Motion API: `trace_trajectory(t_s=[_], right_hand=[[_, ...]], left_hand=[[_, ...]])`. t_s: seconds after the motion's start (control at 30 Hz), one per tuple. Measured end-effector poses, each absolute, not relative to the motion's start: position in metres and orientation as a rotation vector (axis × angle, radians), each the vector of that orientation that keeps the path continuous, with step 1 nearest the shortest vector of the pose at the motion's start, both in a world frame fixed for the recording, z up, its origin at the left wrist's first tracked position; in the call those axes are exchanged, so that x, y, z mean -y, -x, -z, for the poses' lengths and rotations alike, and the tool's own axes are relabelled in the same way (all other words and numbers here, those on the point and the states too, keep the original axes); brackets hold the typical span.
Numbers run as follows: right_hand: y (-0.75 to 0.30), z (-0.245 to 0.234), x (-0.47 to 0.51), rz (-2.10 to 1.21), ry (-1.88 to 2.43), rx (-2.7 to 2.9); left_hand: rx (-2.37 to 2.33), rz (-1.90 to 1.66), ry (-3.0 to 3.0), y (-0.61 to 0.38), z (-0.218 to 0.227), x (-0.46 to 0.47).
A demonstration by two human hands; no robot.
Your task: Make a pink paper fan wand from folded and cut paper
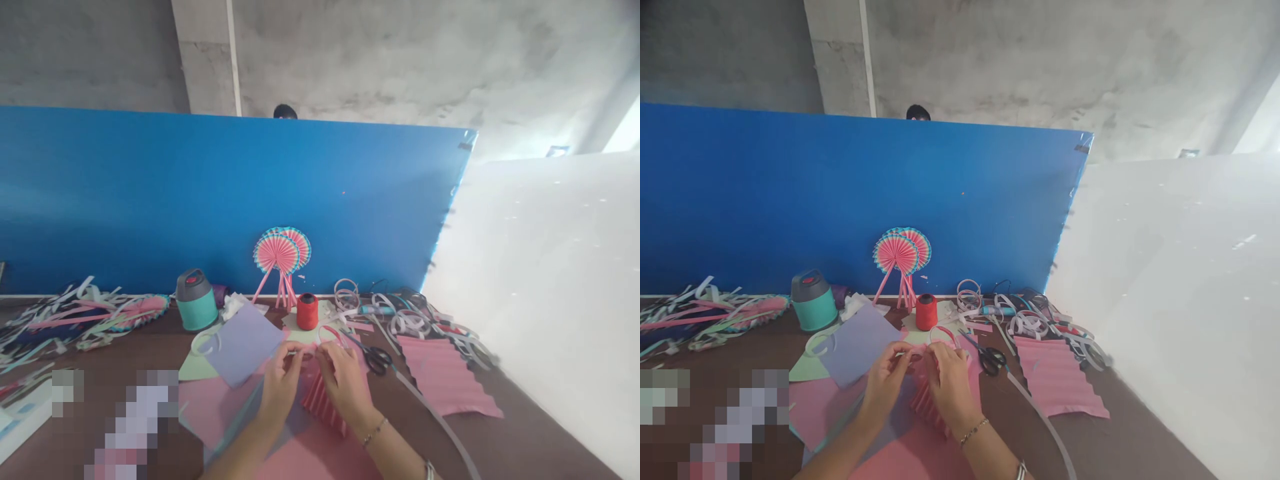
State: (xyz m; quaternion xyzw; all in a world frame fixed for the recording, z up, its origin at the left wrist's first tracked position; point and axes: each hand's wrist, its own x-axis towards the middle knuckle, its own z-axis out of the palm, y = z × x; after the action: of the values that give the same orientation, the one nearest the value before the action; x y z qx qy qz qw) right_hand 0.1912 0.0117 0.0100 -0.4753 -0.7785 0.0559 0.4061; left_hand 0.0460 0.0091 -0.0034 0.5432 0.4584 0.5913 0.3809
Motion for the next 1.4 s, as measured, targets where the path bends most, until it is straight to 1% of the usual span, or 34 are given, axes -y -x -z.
trace_trajectory(t_s=[0.17, 0.37, 0.7, 1.13, 1.4], right_hand=[[-0.1921, -0.0085, -0.0125, -0.186, 1.226, 1.933], [-0.1873, -0.0093, -0.0089, -0.276, 1.199, 1.91], [-0.1876, -0.0064, -0.0121, -0.242, 1.197, 1.883], [-0.189, -0.0019, -0.0131, -0.226, 1.269, 1.909], [-0.1894, -0.001, -0.0142, -0.16, 1.295, 1.919]], left_hand=[[-1.144, -1.558, -1.291, -0.0445, 0.0032, -0.0115], [-1.107, -1.506, -1.262, -0.0482, 0.0039, -0.0117], [-0.975, -1.423, -1.275, -0.0498, 0.0046, -0.0102], [-0.936, -1.409, -1.287, -0.0497, 0.0074, -0.0106], [-0.943, -1.374, -1.309, -0.0498, 0.0056, -0.0091]])
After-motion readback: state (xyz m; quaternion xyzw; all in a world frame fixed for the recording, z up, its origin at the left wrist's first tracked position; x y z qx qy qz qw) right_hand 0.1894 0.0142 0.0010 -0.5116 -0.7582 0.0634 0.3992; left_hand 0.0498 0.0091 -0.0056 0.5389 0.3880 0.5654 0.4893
